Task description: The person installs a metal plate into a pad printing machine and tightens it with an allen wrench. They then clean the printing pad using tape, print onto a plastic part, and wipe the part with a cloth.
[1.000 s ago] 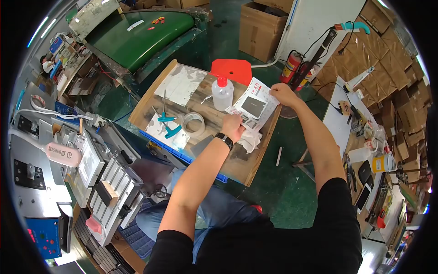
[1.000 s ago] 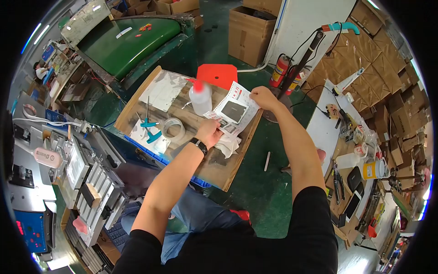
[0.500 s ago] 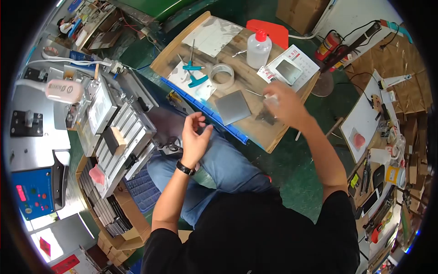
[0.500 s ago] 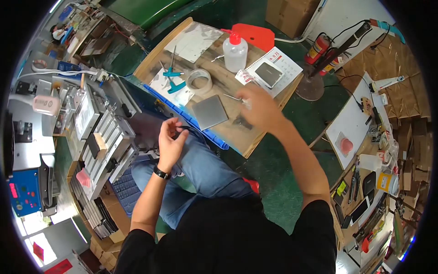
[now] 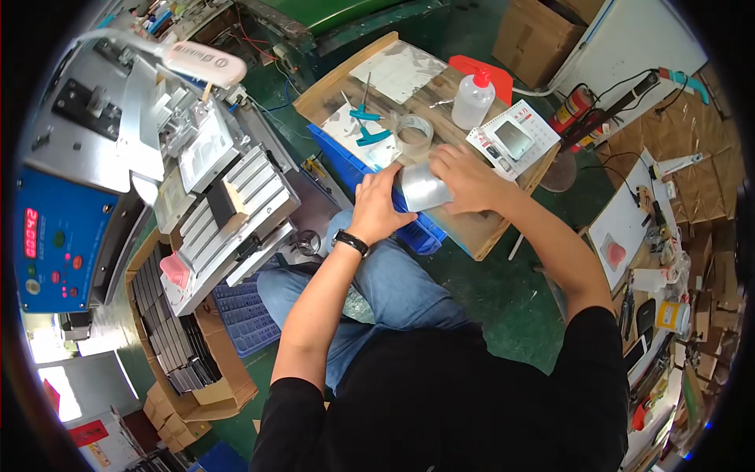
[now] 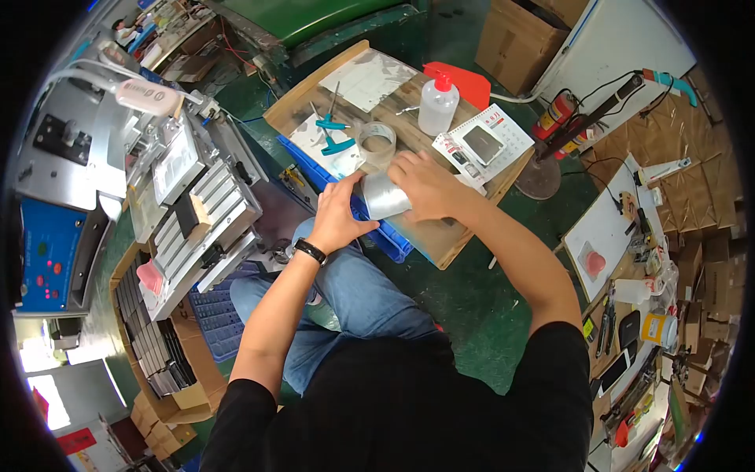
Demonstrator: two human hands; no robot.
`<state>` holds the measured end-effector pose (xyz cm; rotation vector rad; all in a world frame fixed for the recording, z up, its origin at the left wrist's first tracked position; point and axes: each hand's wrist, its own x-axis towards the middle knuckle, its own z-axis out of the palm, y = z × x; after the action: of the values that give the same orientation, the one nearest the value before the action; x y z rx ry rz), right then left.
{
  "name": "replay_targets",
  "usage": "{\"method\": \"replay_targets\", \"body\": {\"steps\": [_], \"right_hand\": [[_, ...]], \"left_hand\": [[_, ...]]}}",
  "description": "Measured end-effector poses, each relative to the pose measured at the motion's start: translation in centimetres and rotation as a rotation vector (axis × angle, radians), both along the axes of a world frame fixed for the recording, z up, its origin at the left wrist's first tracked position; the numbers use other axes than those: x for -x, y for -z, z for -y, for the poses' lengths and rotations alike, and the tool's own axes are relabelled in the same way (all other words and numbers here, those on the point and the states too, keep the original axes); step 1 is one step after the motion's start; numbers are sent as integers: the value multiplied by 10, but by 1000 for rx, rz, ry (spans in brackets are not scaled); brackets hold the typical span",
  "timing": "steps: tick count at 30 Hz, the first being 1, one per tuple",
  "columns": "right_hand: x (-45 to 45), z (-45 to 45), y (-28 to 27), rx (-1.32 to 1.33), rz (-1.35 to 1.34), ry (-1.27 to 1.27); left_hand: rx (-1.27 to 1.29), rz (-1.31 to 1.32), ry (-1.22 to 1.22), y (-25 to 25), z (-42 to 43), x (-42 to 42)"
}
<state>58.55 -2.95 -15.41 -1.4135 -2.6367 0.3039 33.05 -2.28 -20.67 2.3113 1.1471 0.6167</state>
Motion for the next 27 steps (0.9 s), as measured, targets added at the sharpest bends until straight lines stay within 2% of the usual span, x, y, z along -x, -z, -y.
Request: {"method": "replay_targets", "body": {"steps": [3, 5, 8, 13, 18, 27], "right_hand": [[6, 27, -6, -330, -128, -111], [12, 42, -24, -320, -177, -116], [42, 62, -65, -298, -337, -147], [111, 66, -122, -254, -454, -257], [166, 60, -152, -243, -441, -389], [264, 39, -164, -279, -485, -550]], "left_hand": [[-190, 167, 69, 5, 9, 9], [-187, 222, 52, -12, 26, 20], [-198, 373, -13, -63, 61, 60], [-345, 370, -88, -123, 93, 133], [-430, 262, -162, -158, 114, 190], [-524, 165, -294, -175, 129, 282]]}}
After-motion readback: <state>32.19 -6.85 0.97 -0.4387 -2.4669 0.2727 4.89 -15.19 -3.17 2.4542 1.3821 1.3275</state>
